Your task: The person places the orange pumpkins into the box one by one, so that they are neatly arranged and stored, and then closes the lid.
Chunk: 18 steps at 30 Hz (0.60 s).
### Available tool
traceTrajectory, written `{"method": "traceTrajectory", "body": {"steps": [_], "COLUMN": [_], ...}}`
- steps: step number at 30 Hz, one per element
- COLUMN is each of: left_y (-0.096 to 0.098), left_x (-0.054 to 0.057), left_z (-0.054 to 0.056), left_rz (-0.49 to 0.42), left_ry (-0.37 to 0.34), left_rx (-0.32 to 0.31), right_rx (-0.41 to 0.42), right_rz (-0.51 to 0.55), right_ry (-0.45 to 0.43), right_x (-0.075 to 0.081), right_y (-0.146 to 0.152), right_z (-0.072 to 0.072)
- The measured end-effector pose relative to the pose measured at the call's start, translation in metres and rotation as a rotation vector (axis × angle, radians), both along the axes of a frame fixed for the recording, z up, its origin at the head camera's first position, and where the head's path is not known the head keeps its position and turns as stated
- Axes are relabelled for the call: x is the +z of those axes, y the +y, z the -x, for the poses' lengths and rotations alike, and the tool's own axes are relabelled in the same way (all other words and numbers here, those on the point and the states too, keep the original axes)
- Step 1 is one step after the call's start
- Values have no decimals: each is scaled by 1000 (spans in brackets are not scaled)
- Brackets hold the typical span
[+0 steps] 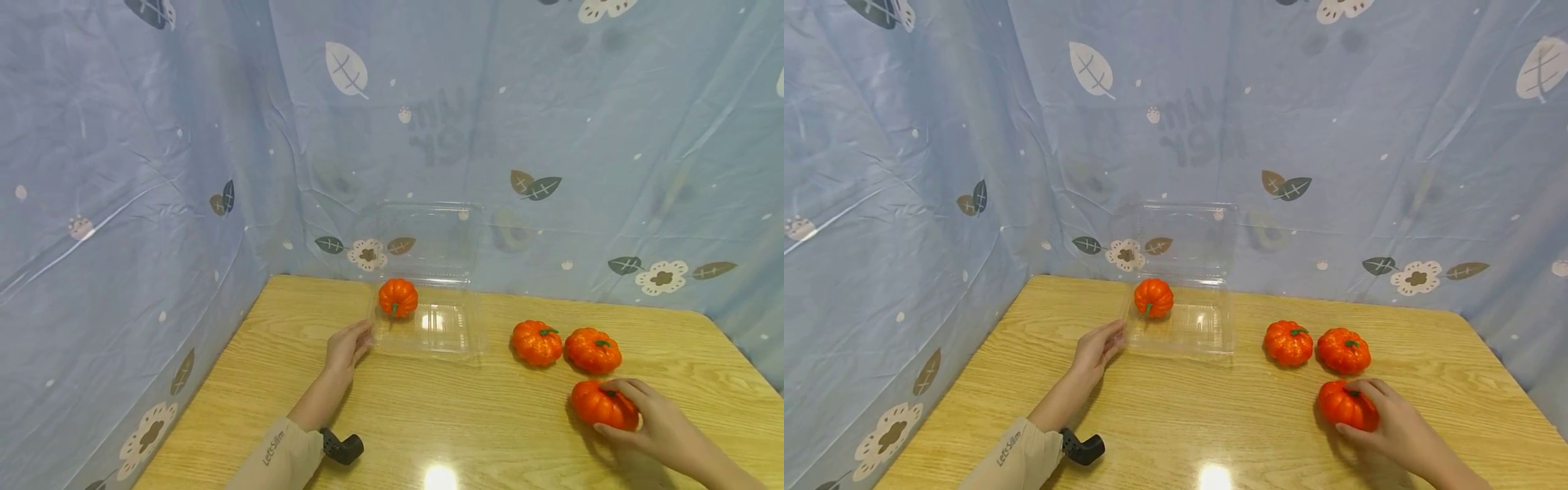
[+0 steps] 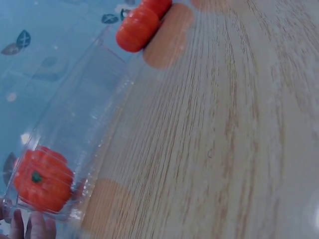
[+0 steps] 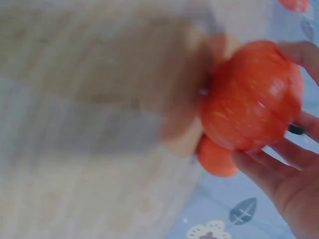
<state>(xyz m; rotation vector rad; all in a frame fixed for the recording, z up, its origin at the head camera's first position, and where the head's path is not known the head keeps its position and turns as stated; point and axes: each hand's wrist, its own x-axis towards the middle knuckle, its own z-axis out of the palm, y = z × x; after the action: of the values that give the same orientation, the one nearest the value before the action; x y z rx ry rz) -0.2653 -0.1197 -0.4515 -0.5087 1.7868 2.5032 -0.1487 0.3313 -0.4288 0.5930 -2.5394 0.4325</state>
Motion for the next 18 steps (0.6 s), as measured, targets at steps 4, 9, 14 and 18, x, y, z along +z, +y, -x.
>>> {"method": "traceTrajectory", "body": {"steps": [4,9,14,18], "left_y": [0,0,-1,-1], "left_x": [-2,-2,0,1], "left_z": [-1,-2,-2,-2], "left_rz": [7,17,27,25], "left_ry": [2,1,1,10], "left_rx": [-1,-7,-8,-11], "right_rx": [40,102,202,324], "right_rz": [-20,-32,-45,-41], "right_ry": [-49,-121,-288,-420], "right_x": [6,11,20,28], "right_y": [4,8,13,21], "right_z": [3,7,13,20]}}
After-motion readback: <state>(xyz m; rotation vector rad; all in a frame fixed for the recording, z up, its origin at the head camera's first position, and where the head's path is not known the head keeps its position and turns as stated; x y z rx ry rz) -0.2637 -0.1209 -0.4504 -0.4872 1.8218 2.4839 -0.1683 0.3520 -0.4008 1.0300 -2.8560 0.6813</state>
